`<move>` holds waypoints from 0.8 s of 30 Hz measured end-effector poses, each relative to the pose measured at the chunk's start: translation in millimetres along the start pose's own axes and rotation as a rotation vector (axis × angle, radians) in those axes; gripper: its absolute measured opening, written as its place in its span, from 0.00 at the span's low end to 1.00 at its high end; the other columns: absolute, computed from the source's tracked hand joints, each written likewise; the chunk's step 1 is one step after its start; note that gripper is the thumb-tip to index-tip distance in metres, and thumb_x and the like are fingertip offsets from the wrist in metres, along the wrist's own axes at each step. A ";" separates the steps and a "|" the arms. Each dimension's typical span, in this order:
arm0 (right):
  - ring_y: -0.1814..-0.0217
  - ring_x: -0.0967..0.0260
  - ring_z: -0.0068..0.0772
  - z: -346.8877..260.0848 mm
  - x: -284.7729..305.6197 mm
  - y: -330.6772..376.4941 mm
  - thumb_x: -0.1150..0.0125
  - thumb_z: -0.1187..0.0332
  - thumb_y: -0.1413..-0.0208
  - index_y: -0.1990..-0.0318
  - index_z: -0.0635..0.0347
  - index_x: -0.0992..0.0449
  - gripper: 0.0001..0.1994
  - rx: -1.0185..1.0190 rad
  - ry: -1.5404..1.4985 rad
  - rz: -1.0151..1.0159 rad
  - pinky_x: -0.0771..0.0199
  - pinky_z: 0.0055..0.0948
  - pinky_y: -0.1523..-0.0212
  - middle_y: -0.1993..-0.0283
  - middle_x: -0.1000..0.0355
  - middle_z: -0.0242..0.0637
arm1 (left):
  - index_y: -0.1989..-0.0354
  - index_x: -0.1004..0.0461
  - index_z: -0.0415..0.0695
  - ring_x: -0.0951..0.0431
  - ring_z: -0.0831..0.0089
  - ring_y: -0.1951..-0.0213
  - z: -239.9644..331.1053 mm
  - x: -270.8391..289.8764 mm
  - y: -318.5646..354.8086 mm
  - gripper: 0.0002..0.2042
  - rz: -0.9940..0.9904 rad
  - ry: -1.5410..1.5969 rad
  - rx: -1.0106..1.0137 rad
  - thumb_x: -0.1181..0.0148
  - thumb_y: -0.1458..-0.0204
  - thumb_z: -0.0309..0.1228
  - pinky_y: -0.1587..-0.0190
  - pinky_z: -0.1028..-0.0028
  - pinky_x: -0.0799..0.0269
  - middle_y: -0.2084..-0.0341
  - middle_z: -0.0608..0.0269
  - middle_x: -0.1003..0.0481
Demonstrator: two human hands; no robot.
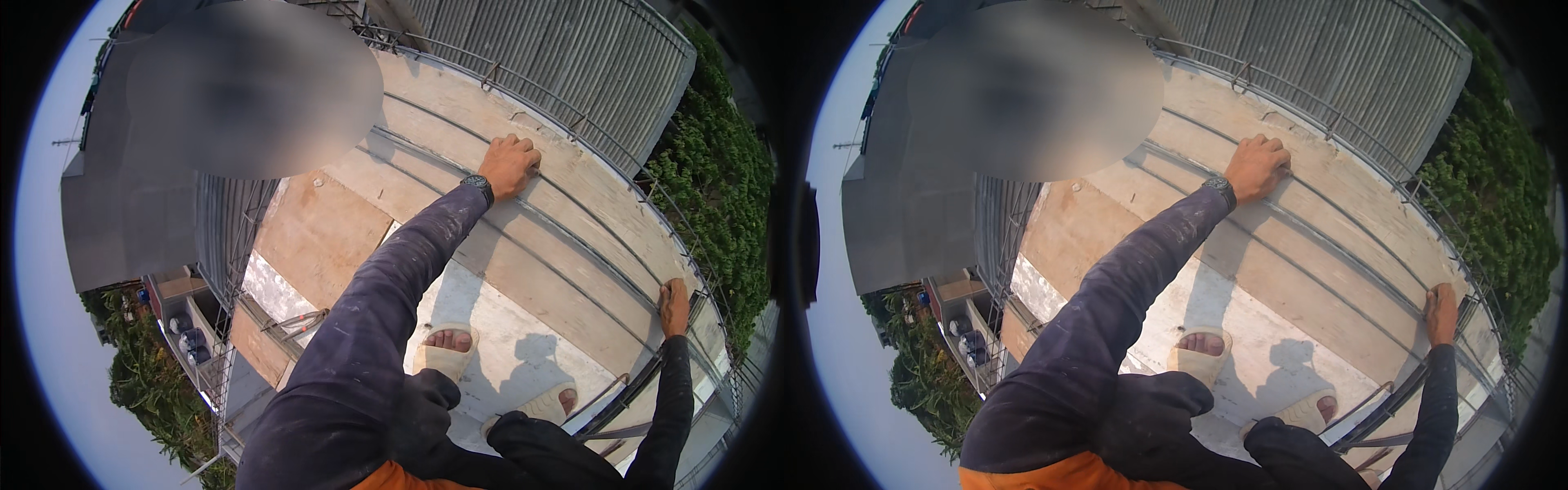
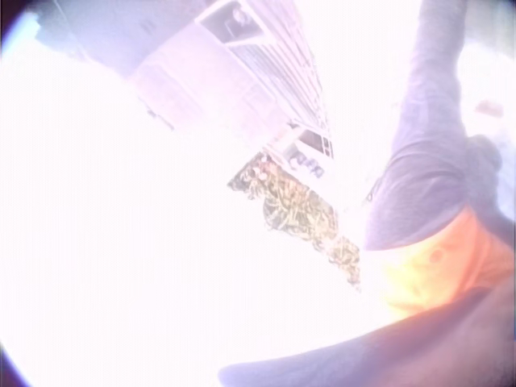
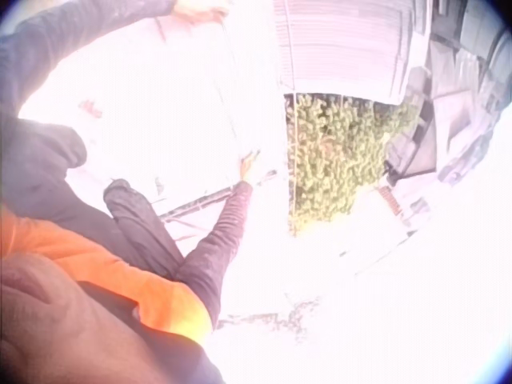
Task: The person uses pliers to cut and bend metal rods on a rooftop scaffolding platform. They then pick up a bundle of rods, walk across the platform, and arrange them on the wooden planks.
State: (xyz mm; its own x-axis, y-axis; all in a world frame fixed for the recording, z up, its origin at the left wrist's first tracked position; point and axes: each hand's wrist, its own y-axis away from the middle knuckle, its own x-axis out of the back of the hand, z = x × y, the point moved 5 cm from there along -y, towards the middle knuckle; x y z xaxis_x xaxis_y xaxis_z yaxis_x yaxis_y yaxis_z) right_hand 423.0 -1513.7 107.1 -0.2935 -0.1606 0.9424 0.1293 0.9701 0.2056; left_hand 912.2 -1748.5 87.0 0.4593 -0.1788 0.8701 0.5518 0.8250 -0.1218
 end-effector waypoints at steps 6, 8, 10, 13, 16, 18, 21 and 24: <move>0.56 0.34 0.57 -37.0 -9.6 -15.1 0.41 0.73 0.37 0.60 0.65 0.33 0.07 0.040 -0.052 0.012 0.34 0.47 0.52 0.61 0.33 0.50 | 0.60 0.20 0.52 0.27 0.61 0.51 -33.2 27.4 8.5 0.06 0.015 -0.045 0.030 0.35 0.45 0.34 0.48 0.58 0.35 0.60 0.67 0.24; 0.56 0.34 0.56 -45.3 -13.1 -18.4 0.42 0.73 0.37 0.60 0.65 0.33 0.06 0.056 -0.038 0.037 0.34 0.47 0.53 0.62 0.34 0.50 | 0.60 0.20 0.52 0.28 0.62 0.50 -38.6 31.8 6.7 0.05 -0.023 -0.081 0.029 0.35 0.45 0.33 0.46 0.59 0.36 0.58 0.67 0.24; 0.56 0.34 0.56 -48.2 -13.5 -19.9 0.42 0.73 0.36 0.60 0.65 0.33 0.06 0.065 -0.023 0.042 0.34 0.47 0.53 0.62 0.34 0.50 | 0.59 0.20 0.53 0.28 0.63 0.50 -42.1 32.7 7.5 0.06 -0.040 -0.104 0.039 0.36 0.45 0.32 0.46 0.59 0.37 0.57 0.68 0.24; 0.55 0.33 0.56 -47.3 -11.9 -20.4 0.42 0.73 0.36 0.60 0.65 0.33 0.06 0.083 -0.014 0.032 0.33 0.46 0.53 0.61 0.34 0.50 | 0.59 0.20 0.53 0.28 0.63 0.50 -40.7 28.7 8.2 0.06 -0.023 -0.114 0.053 0.36 0.44 0.32 0.46 0.59 0.36 0.57 0.68 0.24; 0.56 0.34 0.56 -43.5 -14.2 -18.9 0.42 0.72 0.36 0.61 0.65 0.33 0.07 0.106 0.000 0.063 0.33 0.45 0.53 0.62 0.34 0.49 | 0.59 0.19 0.53 0.27 0.62 0.50 -39.4 28.6 6.0 0.05 0.002 -0.112 0.045 0.37 0.43 0.34 0.47 0.58 0.35 0.58 0.69 0.24; 0.58 0.35 0.54 -45.9 -15.6 -19.1 0.43 0.71 0.34 0.61 0.65 0.34 0.07 0.131 -0.004 0.086 0.33 0.44 0.54 0.63 0.36 0.49 | 0.57 0.19 0.53 0.28 0.63 0.49 -39.9 27.3 6.7 0.07 -0.002 -0.113 0.050 0.39 0.43 0.31 0.46 0.59 0.37 0.57 0.68 0.25; 0.55 0.34 0.55 -52.3 -16.2 -20.0 0.41 0.73 0.37 0.61 0.65 0.32 0.07 0.110 -0.007 0.068 0.33 0.45 0.53 0.61 0.34 0.48 | 0.58 0.19 0.53 0.28 0.63 0.50 -43.1 28.5 10.0 0.07 -0.025 -0.062 0.073 0.39 0.43 0.30 0.45 0.60 0.36 0.57 0.68 0.25; 0.55 0.33 0.55 -61.5 -18.4 -21.0 0.40 0.73 0.38 0.61 0.64 0.32 0.07 0.097 0.018 0.077 0.33 0.46 0.53 0.61 0.33 0.47 | 0.58 0.19 0.53 0.28 0.62 0.50 -48.2 32.0 19.5 0.08 0.041 -0.053 0.066 0.40 0.44 0.29 0.46 0.60 0.36 0.58 0.67 0.25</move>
State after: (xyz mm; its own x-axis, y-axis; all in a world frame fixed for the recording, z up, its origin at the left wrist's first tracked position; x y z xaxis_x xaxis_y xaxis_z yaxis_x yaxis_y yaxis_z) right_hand 483.9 -1542.3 101.8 -0.2690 -0.0874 0.9592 0.0581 0.9926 0.1067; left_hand 971.3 -1764.0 89.5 0.4424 -0.1169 0.8892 0.4850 0.8651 -0.1276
